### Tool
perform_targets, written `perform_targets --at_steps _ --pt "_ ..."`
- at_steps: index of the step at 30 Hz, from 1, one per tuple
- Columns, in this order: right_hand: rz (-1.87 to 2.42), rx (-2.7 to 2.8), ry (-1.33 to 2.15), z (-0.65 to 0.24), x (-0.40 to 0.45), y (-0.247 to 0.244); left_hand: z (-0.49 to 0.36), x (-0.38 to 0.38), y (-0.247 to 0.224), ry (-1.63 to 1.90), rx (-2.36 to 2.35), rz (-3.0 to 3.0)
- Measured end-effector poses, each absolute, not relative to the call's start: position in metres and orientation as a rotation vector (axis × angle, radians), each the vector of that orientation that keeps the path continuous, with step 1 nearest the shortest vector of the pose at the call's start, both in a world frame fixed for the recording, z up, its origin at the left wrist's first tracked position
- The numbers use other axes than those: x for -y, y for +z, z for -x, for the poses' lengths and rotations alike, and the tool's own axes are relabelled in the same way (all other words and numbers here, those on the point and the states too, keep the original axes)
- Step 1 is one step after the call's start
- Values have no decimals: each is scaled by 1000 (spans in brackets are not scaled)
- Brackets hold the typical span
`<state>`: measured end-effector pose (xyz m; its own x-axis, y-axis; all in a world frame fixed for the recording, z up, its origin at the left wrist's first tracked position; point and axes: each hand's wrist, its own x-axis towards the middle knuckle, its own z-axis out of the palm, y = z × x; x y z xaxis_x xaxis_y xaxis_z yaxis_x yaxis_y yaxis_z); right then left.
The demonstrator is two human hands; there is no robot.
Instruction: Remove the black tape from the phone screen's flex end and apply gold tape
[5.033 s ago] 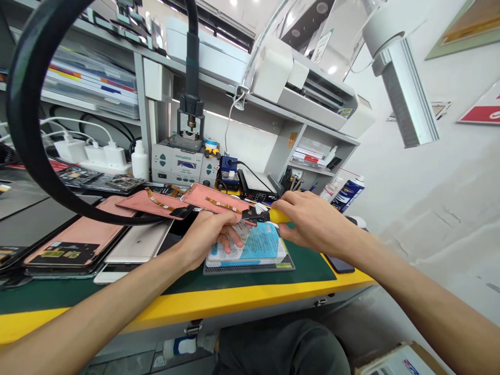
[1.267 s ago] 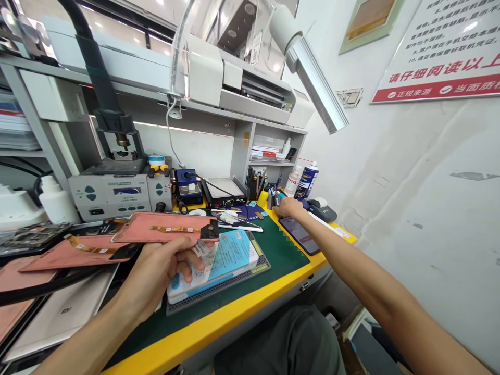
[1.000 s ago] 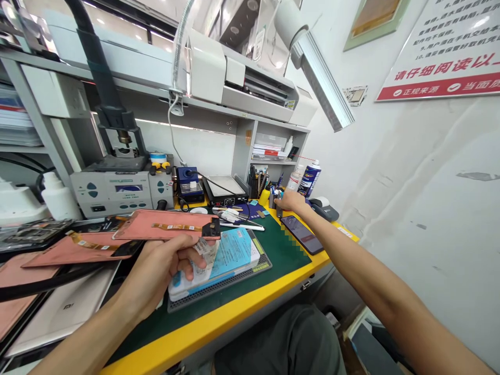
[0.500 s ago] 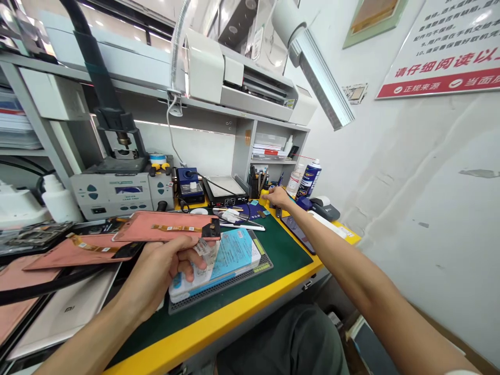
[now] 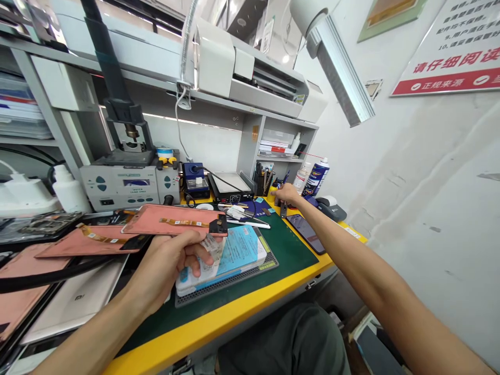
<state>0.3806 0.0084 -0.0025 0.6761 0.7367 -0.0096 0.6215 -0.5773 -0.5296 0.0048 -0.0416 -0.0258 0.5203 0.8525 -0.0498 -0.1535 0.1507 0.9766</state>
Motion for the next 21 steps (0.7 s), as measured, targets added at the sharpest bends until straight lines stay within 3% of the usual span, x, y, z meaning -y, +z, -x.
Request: perform_targets --at_steps 9,21 --pt "2101 1119 374 -352 33 40 -5 42 -25 848 -710 -1191" --pt "1368 1509 1612 -240 60 13 -6 42 -31 958 -693 -1267"
